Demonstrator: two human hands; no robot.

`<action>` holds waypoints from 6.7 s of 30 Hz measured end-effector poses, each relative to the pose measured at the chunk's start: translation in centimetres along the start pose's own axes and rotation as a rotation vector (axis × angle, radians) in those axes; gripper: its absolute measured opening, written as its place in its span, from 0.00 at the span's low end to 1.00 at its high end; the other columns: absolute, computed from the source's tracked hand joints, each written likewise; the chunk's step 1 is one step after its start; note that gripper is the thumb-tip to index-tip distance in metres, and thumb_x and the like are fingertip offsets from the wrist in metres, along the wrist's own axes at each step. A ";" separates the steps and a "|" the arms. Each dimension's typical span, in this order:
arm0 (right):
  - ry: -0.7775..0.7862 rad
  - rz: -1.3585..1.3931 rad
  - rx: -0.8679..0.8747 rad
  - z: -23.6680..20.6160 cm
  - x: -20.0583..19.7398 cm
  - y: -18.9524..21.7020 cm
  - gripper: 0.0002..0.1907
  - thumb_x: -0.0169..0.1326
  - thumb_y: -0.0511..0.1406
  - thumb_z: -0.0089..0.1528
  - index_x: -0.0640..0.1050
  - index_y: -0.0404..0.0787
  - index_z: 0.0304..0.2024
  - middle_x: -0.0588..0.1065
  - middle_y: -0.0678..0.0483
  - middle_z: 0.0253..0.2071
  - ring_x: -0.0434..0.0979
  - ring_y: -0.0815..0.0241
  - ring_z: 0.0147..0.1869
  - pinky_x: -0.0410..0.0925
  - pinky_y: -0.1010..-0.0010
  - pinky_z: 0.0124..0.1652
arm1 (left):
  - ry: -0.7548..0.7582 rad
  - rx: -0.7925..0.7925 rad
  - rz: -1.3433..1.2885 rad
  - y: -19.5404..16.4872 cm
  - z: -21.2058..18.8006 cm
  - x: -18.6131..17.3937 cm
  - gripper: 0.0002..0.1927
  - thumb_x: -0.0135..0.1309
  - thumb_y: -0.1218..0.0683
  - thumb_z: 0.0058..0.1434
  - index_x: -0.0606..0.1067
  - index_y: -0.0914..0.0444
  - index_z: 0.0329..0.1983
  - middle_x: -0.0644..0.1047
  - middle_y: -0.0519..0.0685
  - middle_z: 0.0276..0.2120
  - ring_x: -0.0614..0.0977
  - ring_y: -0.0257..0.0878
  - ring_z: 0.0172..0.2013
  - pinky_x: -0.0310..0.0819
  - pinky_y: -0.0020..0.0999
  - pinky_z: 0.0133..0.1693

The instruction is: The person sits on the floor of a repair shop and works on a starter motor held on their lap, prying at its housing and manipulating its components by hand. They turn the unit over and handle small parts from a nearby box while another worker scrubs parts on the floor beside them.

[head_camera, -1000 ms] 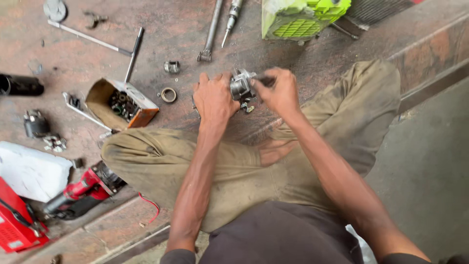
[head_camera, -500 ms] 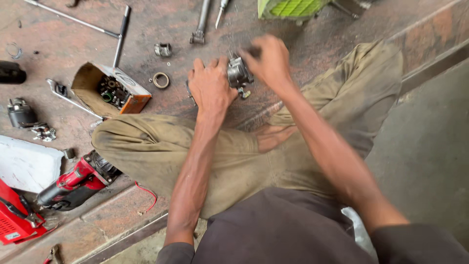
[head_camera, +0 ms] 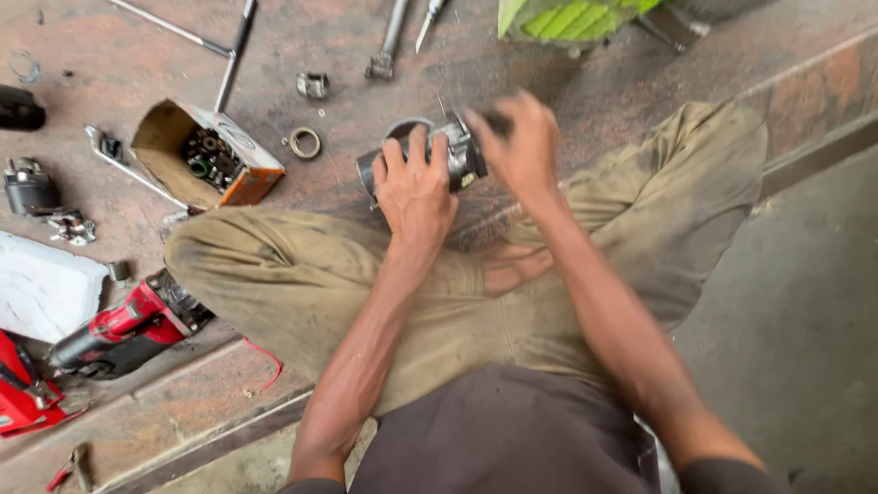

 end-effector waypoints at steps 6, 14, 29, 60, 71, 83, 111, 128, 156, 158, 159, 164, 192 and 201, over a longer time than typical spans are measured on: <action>-0.098 -0.126 -0.260 -1.8 -1.1 2.5 0.11 0.68 0.38 0.60 0.83 0.36 0.36 0.79 0.39 0.36 0.81 0.34 0.45 0.71 0.51 0.51 | 0.016 -0.011 0.052 -0.4 -1.0 0.2 0.37 0.67 0.62 0.40 0.74 0.59 0.57 0.70 0.54 0.63 0.72 0.54 0.52 0.66 0.47 0.49; -0.034 -0.020 -0.131 -2.0 -1.0 2.3 0.09 0.68 0.35 0.62 0.83 0.34 0.37 0.77 0.44 0.29 0.78 0.44 0.33 0.73 0.56 0.59 | 0.207 -0.102 -0.003 0.7 -0.6 1.6 0.56 0.72 0.53 0.32 0.63 0.56 0.68 0.63 0.60 0.67 0.64 0.62 0.64 0.58 0.65 0.58; -0.003 0.025 -0.186 -0.6 -1.3 5.4 0.06 0.65 0.30 0.61 0.85 0.35 0.41 0.74 0.45 0.31 0.79 0.48 0.33 0.70 0.62 0.33 | 0.382 -0.055 -0.034 1.8 -1.2 3.8 0.71 0.75 0.46 0.26 0.50 0.49 0.76 0.61 0.63 0.66 0.61 0.63 0.66 0.49 0.73 0.62; -0.012 0.051 -0.341 0.4 -0.2 8.2 0.07 0.62 0.28 0.63 0.82 0.34 0.45 0.76 0.43 0.38 0.80 0.46 0.40 0.71 0.60 0.40 | 0.183 -0.063 0.084 3.5 1.5 3.4 0.65 0.74 0.40 0.27 0.59 0.47 0.73 0.66 0.56 0.61 0.67 0.59 0.59 0.53 0.70 0.57; -0.020 -0.163 -0.383 -1.2 1.8 8.6 0.08 0.63 0.28 0.65 0.82 0.36 0.48 0.72 0.43 0.38 0.77 0.43 0.40 0.70 0.55 0.39 | 0.047 -0.112 0.121 4.3 1.8 3.8 0.61 0.75 0.41 0.38 0.59 0.65 0.73 0.67 0.52 0.62 0.68 0.52 0.62 0.52 0.64 0.66; 0.037 -0.276 -0.336 -0.1 3.0 8.1 0.05 0.61 0.31 0.67 0.82 0.36 0.43 0.74 0.40 0.45 0.78 0.40 0.47 0.72 0.52 0.46 | -0.075 -0.126 0.203 3.8 1.6 3.7 0.55 0.76 0.44 0.43 0.62 0.62 0.72 0.68 0.51 0.59 0.68 0.50 0.60 0.52 0.63 0.67; 0.037 -0.649 -0.473 -2.3 4.8 9.2 0.21 0.57 0.38 0.63 0.80 0.46 0.59 0.72 0.42 0.55 0.67 0.36 0.59 0.61 0.43 0.52 | 0.101 -0.106 -0.045 4.8 1.5 5.8 0.50 0.65 0.47 0.35 0.66 0.69 0.65 0.73 0.56 0.52 0.73 0.53 0.52 0.57 0.57 0.60; 0.191 -0.748 -0.423 -2.7 5.5 8.8 0.22 0.54 0.40 0.68 0.77 0.44 0.64 0.71 0.43 0.54 0.65 0.40 0.56 0.56 0.44 0.49 | -0.002 -0.019 -0.192 5.9 2.0 3.8 0.52 0.68 0.50 0.39 0.65 0.75 0.68 0.75 0.58 0.48 0.74 0.54 0.50 0.64 0.51 0.57; 0.180 -0.897 -0.433 -1.8 5.5 8.8 0.26 0.59 0.40 0.62 0.77 0.42 0.63 0.77 0.50 0.43 0.70 0.47 0.54 0.57 0.41 0.50 | 0.083 -0.164 -0.262 7.7 2.0 3.7 0.43 0.72 0.49 0.37 0.76 0.51 0.63 0.76 0.47 0.46 0.76 0.49 0.47 0.66 0.48 0.48; 0.195 -0.959 -0.450 -1.6 5.6 9.0 0.29 0.58 0.41 0.58 0.78 0.41 0.62 0.77 0.48 0.40 0.70 0.46 0.54 0.57 0.39 0.48 | 0.050 -0.170 -0.308 7.7 2.0 3.7 0.45 0.74 0.43 0.33 0.76 0.53 0.59 0.76 0.51 0.44 0.75 0.51 0.45 0.65 0.52 0.46; 0.226 -0.913 -0.413 -1.3 5.7 8.8 0.29 0.58 0.40 0.59 0.78 0.40 0.62 0.78 0.47 0.41 0.70 0.46 0.53 0.57 0.39 0.47 | 0.029 -0.178 -0.324 7.9 2.0 3.5 0.46 0.76 0.40 0.31 0.76 0.55 0.57 0.76 0.53 0.43 0.75 0.53 0.44 0.64 0.53 0.46; 0.189 -1.031 -0.510 -0.7 6.2 9.6 0.22 0.58 0.39 0.64 0.77 0.42 0.60 0.79 0.51 0.46 0.70 0.47 0.59 0.57 0.35 0.53 | 0.064 -0.167 -0.262 7.8 1.9 3.8 0.43 0.74 0.46 0.34 0.77 0.51 0.59 0.76 0.48 0.45 0.75 0.49 0.47 0.65 0.50 0.47; -0.170 0.492 0.389 4.2 7.1 -11.0 0.23 0.56 0.39 0.66 0.75 0.34 0.61 0.69 0.47 0.64 0.65 0.52 0.69 0.58 0.63 0.65 | 0.078 -0.592 -0.992 15.2 -0.2 6.8 0.53 0.78 0.42 0.32 0.68 0.65 0.60 0.79 0.57 0.53 0.80 0.46 0.54 0.75 0.40 0.54; -0.320 1.454 0.741 0.6 10.1 -11.5 0.21 0.43 0.29 0.66 0.75 0.34 0.61 0.79 0.50 0.53 0.80 0.58 0.52 0.71 0.67 0.54 | -0.052 -0.565 -0.899 9.2 1.0 -2.0 0.45 0.79 0.43 0.26 0.75 0.62 0.48 0.84 0.53 0.40 0.87 0.42 0.41 0.83 0.36 0.45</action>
Point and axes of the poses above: each hand's wrist, its own z-axis towards the middle knuckle, its own x-axis out of the palm, y = z × x, the point moved 10 cm from there along z, towards the middle knuckle
